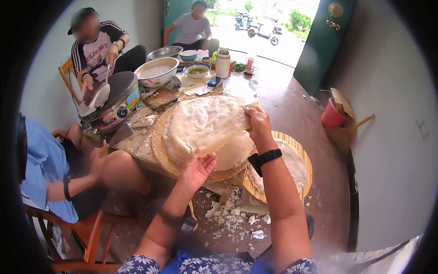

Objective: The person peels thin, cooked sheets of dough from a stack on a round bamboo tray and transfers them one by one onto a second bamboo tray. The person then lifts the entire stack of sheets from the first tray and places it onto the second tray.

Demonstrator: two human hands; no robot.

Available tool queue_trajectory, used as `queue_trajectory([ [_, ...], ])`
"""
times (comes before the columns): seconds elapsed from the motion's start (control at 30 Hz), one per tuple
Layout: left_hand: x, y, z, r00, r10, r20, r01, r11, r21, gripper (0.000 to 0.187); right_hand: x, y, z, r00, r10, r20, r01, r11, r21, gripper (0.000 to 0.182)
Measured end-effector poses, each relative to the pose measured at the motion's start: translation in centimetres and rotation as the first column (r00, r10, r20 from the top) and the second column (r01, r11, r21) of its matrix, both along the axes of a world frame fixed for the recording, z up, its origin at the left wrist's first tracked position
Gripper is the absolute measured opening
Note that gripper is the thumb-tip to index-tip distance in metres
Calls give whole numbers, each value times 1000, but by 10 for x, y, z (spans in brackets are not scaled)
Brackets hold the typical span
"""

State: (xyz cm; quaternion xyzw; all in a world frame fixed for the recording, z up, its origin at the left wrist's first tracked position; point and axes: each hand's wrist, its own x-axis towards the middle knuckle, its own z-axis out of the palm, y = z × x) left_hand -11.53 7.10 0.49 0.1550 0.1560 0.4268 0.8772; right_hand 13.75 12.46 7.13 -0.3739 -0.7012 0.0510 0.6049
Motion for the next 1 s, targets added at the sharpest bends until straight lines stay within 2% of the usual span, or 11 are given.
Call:
queue_trajectory([
  [0.13, 11, -1, 13, 977, 193, 88, -187, 980, -74, 33, -2, -10, 29, 998, -39, -41, 41, 998, 54, 22],
  [0.2, 21, 0, 13, 979, 192, 72, -189, 981, -44, 30, 11, -29, 51, 943, -4, -334, -30, 995, -97, 21],
  [0.23, 28, 1, 15, 979, 194, 68, -193, 981, -24, 29, 17, -44, 69, 805, -22, -593, -145, 962, -232, 21],
  [0.27, 37, -2, 24, 979, 203, 31, -202, 979, -39, 19, 24, -57, 79, 600, -86, -795, -291, 902, -317, 21],
  [0.43, 116, -33, 56, 993, 85, -77, -72, 985, 158, 11, 110, -150, 75, 587, -32, -809, -225, 953, -201, 32],
  [0.5, 153, -47, 59, 994, 41, -102, -18, 975, 222, 10, 144, -190, 57, 714, -74, -696, -86, 978, -191, 37],
  [0.53, 169, -55, 54, 990, 1, -138, 31, 973, 230, 11, 160, -208, 43, 696, -76, -714, -86, 978, -189, 38],
  [0.67, 217, -77, -7, 946, -109, -305, 172, 967, 187, 14, 216, -254, -24, 496, -208, -843, -137, 940, -313, 39],
  [0.77, 228, -86, -71, 886, -144, -440, 213, 971, 110, 13, 234, -269, -87, 416, -358, -836, -184, 867, -463, 38],
  [0.93, 220, -82, -156, 719, -201, -665, 237, 971, -38, 14, 253, -270, -217, 385, -581, -717, -301, 656, -692, 35],
  [1.0, 218, -79, -168, 716, -224, -661, 249, 967, -58, 16, 250, -270, -229, 384, -627, -678, -325, 596, -735, 31],
])
